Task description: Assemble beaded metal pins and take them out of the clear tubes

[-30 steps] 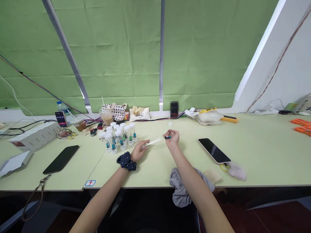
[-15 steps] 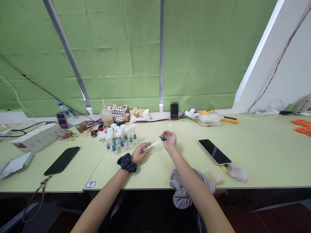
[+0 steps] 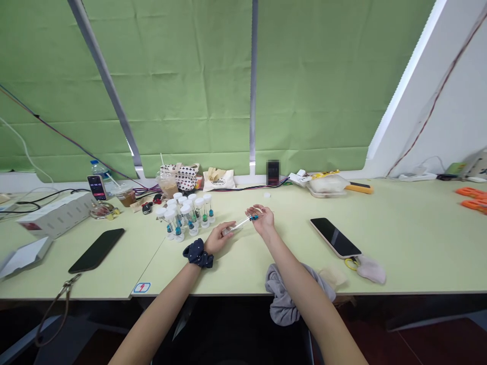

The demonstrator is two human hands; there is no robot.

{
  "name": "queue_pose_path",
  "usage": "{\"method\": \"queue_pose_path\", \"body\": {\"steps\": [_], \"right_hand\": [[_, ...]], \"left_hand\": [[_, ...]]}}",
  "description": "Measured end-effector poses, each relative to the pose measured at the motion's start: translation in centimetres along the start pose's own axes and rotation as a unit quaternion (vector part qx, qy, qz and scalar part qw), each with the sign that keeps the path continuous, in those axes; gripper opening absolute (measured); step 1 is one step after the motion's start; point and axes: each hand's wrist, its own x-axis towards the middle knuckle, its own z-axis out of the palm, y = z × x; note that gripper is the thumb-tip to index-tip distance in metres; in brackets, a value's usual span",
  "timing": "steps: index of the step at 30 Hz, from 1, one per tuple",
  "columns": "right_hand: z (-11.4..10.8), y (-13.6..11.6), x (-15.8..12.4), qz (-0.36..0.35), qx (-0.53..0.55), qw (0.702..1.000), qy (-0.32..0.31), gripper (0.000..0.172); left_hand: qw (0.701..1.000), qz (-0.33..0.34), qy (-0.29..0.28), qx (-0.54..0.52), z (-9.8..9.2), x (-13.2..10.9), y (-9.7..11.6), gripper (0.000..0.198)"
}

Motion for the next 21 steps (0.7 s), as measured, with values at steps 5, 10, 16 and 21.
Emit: {"method": "queue_pose_path", "body": {"steps": [5, 10, 16, 21], "right_hand": [[-0.1, 0.1, 0.2, 0.034, -0.027, 0.999, -0.006, 0.013], [0.0, 0.3, 0.3, 0.046, -0.049, 0.998, 0.001, 0.013], [0.4, 0.8, 0.0, 0.071, -0.054, 0.996, -0.008, 0.015], [0.3, 1.3, 0.1, 0.051, -0.045, 0.997, -0.030, 0.021]], "left_hand": [[0.999, -0.011, 0.008, -0.029, 0.0, 0.0, 0.1, 0.040], [0.999, -0.009, 0.015, -0.027, 0.1, 0.0, -0.1, 0.037], [0.999, -0.026, 0.025, -0.037, 0.3, 0.0, -0.2, 0.039], [0.997, -0.044, 0.033, -0.045, 0.4, 0.0, -0.2, 0.042]]}}
